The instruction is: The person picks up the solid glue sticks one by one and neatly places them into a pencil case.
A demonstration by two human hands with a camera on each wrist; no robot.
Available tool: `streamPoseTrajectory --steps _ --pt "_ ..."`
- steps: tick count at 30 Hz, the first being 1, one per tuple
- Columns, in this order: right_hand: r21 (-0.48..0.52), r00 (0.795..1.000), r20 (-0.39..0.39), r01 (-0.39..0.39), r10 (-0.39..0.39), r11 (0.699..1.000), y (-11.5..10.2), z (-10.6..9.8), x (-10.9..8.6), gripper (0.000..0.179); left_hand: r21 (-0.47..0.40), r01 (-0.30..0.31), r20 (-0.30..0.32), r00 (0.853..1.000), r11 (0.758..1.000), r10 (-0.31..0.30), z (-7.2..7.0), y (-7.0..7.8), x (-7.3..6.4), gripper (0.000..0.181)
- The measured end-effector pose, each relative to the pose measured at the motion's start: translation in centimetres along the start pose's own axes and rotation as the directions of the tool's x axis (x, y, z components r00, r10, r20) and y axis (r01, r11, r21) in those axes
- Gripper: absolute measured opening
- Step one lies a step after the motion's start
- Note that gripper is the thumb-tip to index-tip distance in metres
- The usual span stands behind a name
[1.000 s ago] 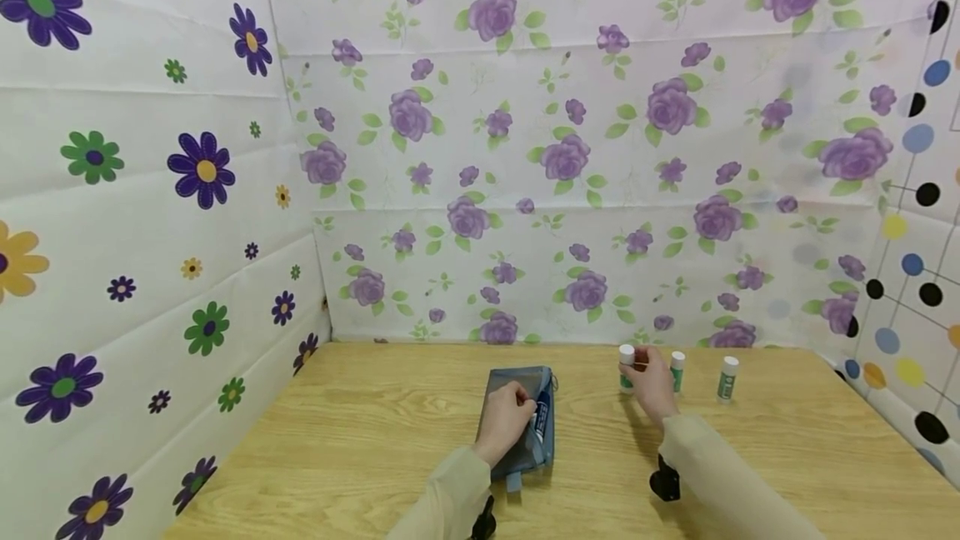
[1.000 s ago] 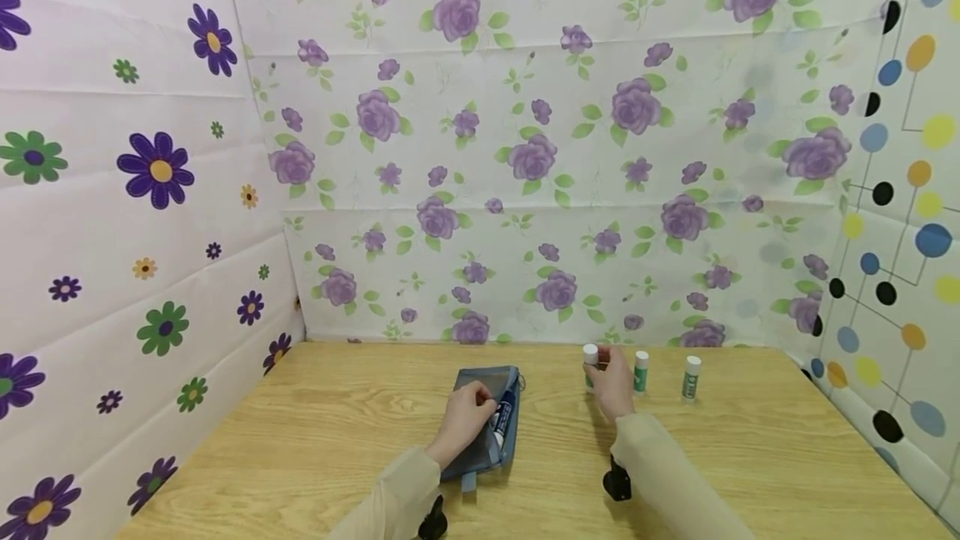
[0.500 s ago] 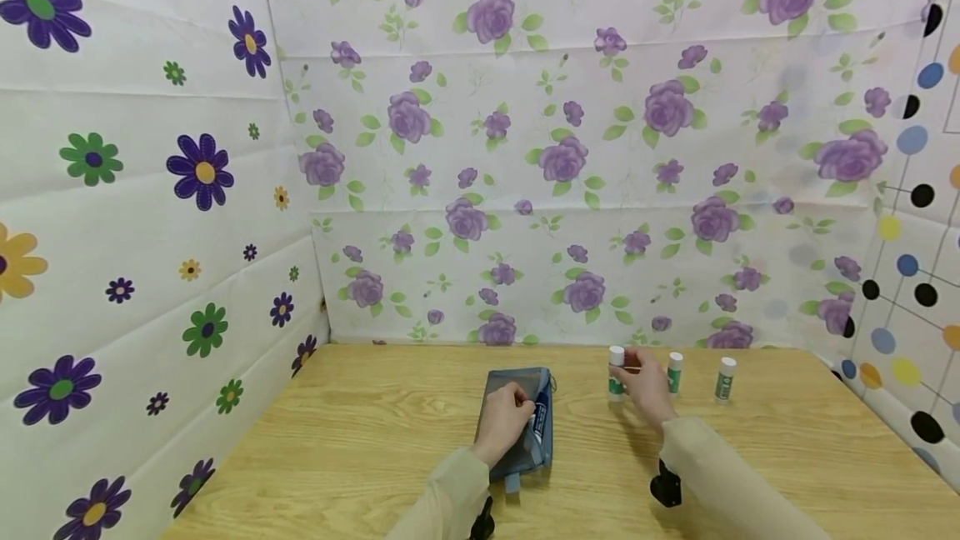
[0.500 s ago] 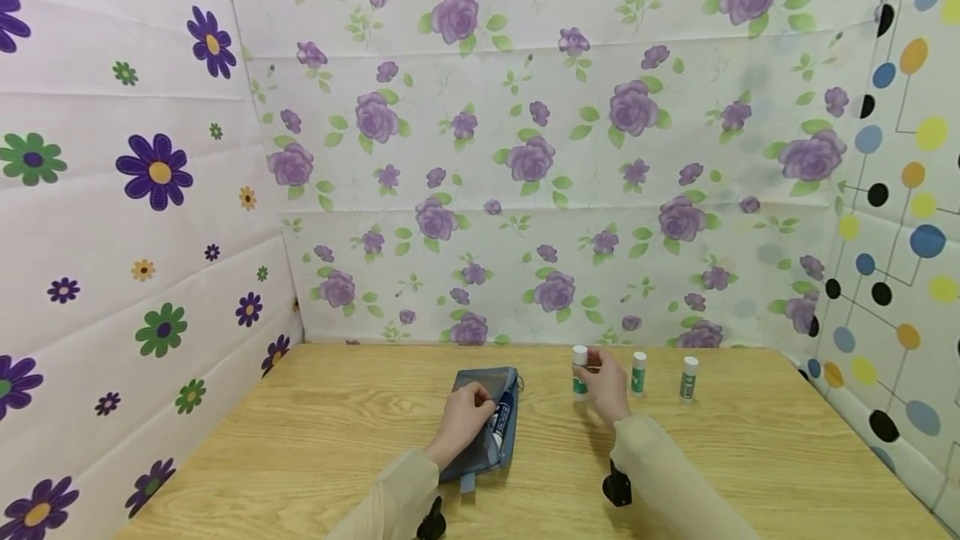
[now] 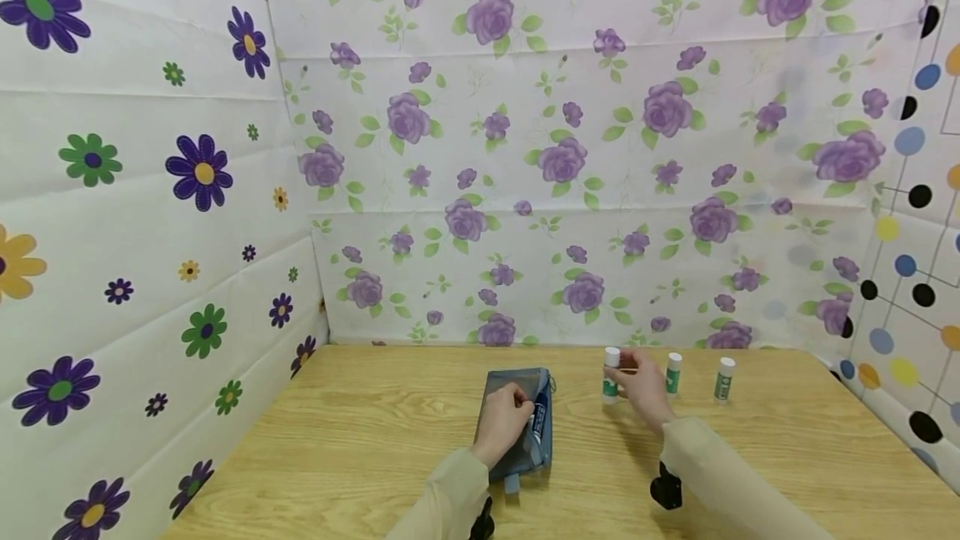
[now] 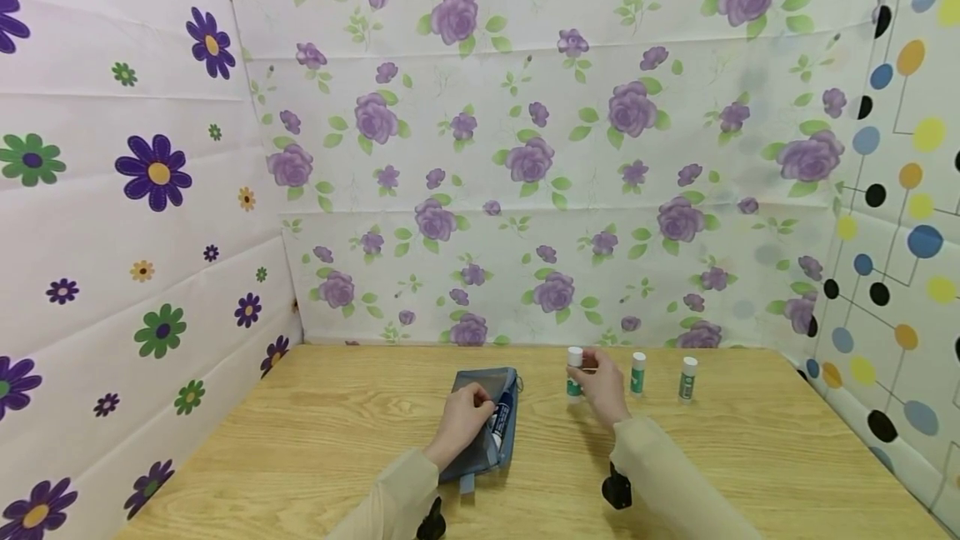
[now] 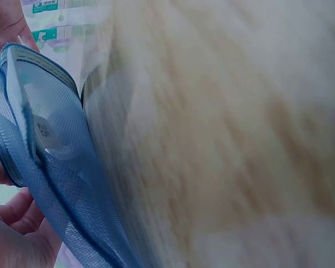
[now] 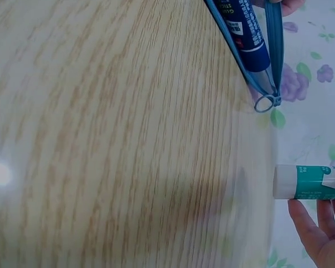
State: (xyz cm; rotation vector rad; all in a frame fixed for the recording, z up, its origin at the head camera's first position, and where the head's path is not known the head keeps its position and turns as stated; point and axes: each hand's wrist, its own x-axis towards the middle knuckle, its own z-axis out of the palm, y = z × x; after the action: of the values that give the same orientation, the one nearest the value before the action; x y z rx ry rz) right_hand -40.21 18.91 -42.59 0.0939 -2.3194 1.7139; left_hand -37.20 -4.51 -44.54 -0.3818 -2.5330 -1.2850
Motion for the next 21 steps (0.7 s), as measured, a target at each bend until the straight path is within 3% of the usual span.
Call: streamPoseTrajectory --steps 21 --pt "0.062 0.998 0.037 -0.044 0.042 0.997 -0.22 0.48 -0.6 0.035 0.008 0.006 0.0 1.0 1.0 -0.006 0.02 -0.1 0.1 0.009"
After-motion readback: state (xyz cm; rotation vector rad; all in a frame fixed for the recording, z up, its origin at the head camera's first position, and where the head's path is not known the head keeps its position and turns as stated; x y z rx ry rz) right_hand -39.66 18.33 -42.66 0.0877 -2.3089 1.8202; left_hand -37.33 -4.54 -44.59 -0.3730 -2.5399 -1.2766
